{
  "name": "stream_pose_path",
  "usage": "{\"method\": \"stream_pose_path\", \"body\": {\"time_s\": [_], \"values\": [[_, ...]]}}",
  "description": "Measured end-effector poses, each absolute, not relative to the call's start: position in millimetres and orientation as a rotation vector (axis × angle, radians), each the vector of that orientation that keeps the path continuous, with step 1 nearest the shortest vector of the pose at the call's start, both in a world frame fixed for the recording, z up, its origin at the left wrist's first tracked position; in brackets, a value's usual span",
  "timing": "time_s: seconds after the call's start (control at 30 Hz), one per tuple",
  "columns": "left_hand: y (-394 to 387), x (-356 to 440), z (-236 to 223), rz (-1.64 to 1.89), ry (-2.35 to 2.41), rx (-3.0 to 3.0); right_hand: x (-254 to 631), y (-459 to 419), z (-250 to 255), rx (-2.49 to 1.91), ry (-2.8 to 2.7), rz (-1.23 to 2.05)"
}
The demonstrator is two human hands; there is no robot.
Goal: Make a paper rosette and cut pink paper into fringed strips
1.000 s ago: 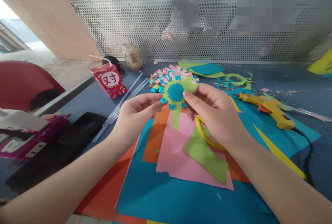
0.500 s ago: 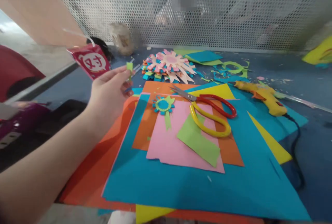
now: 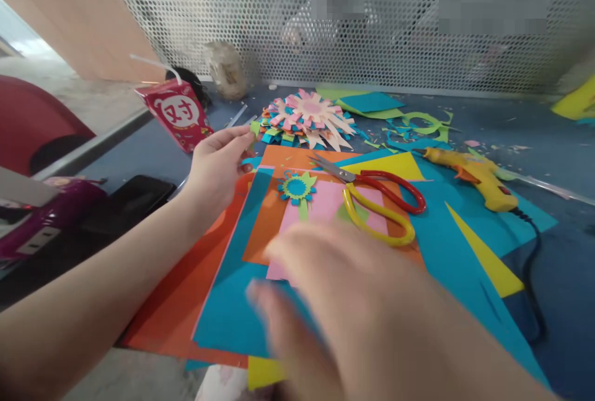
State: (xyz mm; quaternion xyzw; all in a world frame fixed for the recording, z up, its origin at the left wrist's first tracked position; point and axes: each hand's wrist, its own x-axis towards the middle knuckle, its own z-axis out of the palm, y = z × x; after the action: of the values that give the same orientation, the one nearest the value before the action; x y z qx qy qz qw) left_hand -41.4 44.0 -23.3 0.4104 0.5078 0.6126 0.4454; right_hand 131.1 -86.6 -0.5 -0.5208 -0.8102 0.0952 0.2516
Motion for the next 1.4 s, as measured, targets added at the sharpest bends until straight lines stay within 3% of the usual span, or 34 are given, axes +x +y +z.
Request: {"method": "stream_pose_path", "body": {"time_s": [0.2, 0.43, 0.63, 0.8, 1.17, 1.4], "values": [[38.3, -36.4, -25.2, 1.427, 1.236, 1.027, 130.3, -8.3, -5.1, -1.712, -2.306, 0.123], [28.7, -34.5, -23.4, 1.339, 1.130, 1.118, 121.9, 7.6, -33.8, -1.608, -2.348, 0.094], [22.2, -34.4, -23.1, 1.298, 1.143, 1.354, 133.9, 10.0, -44.2, -1.510, -2.154, 0.342], [20.1, -34.8, -18.0, 1.203, 1.156, 1.226, 139.1, 11.3, -44.1, -1.464, -2.133, 0.423], [18.9, -35.4, -16.1, 1.197, 1.103, 1.054, 129.7, 2.5, -27.3, -1.453, -1.782, 0.924], [16.9, -34.9, -14.9, 1.175, 1.100, 1.053, 123.4, -2.6, -24.0, -1.534, -1.977, 0.856]]}}
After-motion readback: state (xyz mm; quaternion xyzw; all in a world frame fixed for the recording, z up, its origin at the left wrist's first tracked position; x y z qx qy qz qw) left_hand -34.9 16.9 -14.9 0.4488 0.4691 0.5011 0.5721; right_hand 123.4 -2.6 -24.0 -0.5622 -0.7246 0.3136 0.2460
